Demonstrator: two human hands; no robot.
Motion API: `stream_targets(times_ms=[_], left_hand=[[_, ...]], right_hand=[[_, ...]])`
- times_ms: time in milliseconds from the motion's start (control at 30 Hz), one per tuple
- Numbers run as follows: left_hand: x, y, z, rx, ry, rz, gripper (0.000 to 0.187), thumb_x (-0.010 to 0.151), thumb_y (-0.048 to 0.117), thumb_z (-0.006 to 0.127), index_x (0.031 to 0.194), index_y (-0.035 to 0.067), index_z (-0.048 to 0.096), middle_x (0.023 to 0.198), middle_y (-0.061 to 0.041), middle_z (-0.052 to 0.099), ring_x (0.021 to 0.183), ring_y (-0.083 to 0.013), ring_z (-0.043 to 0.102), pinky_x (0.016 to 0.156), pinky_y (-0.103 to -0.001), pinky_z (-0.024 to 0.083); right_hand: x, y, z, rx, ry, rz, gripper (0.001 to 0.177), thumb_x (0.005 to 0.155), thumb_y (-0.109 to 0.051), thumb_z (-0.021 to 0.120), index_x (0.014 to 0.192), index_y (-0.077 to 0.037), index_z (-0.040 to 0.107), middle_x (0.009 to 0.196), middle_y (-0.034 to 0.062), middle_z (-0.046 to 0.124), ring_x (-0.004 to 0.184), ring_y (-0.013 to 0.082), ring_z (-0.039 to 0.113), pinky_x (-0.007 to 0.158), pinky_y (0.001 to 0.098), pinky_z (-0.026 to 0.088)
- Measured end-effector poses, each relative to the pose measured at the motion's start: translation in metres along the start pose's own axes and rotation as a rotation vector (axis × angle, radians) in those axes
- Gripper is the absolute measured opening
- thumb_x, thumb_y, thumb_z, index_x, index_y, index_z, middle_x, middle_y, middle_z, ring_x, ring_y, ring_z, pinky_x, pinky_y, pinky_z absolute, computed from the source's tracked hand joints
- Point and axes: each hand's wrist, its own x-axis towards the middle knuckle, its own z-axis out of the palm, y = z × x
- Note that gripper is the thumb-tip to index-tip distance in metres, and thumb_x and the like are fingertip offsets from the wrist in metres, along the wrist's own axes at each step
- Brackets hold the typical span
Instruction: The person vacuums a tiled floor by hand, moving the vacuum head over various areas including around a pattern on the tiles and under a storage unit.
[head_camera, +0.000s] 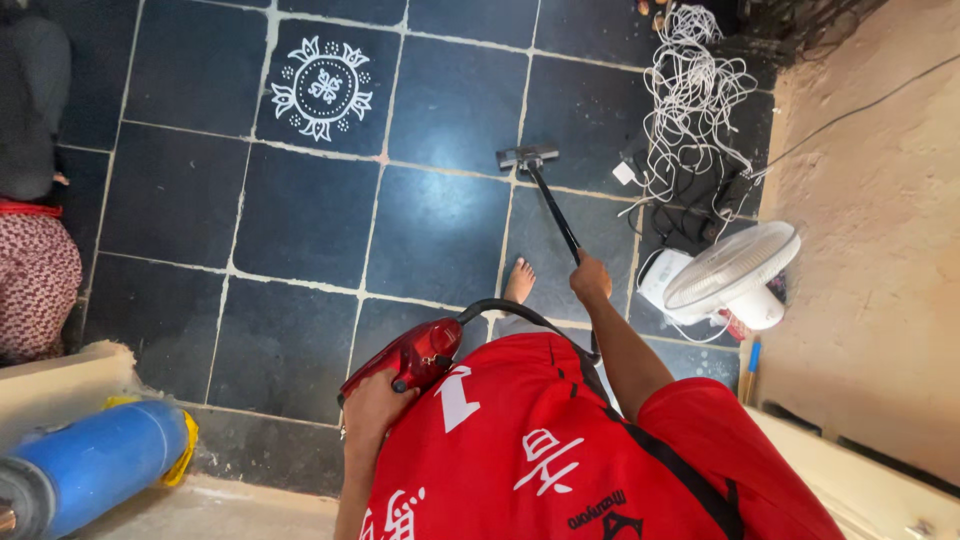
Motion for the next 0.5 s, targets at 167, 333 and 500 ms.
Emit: stream_targets(times_ms=[167,333,500], left_hand=[[0.025,0.065,-0.039,0.058,-0.045,-0.046,0.045,0.078,0.049,0.078,0.11,0.018,0.073,0.105,-0.013,0.076,0.105,-0.0336,0.072,0.09,-0.048,0.055],[0.046,0.133,-0.07,0.049,-0.03,-0.126,0.046,0.08,0.048,0.076,0.117,0.021,0.071,0.104,-0.014,0.077,0.105,-0.0359,0.072,0.089,-0.049,0.055],[0.051,0.168,-0.08,0.025,-0.06,-0.213,0.045,0.082,0.052,0.073,0.113,0.02,0.072,0.104,-0.011,0.078,0.105,-0.0355,0.073,0.089,-0.051,0.056]], right_hand=[[0.052,-0.006,-0.026,0.022,-0.007,0.027,0.053,0.094,-0.01,0.052,0.145,-0.025,0.056,0.121,0.0236,0.07,0.116,0.0429,0.066,0.096,0.0526,0.054],[0.117,-0.018,-0.045,0.092,-0.026,0.046,0.053,0.094,-0.009,0.051,0.145,-0.022,0.055,0.121,0.0245,0.069,0.115,0.0437,0.067,0.096,0.0529,0.054],[0.186,-0.037,-0.06,0.096,-0.052,0.069,0.05,0.095,-0.009,0.051,0.143,-0.021,0.055,0.123,0.0233,0.067,0.116,0.0441,0.065,0.096,0.0522,0.054]])
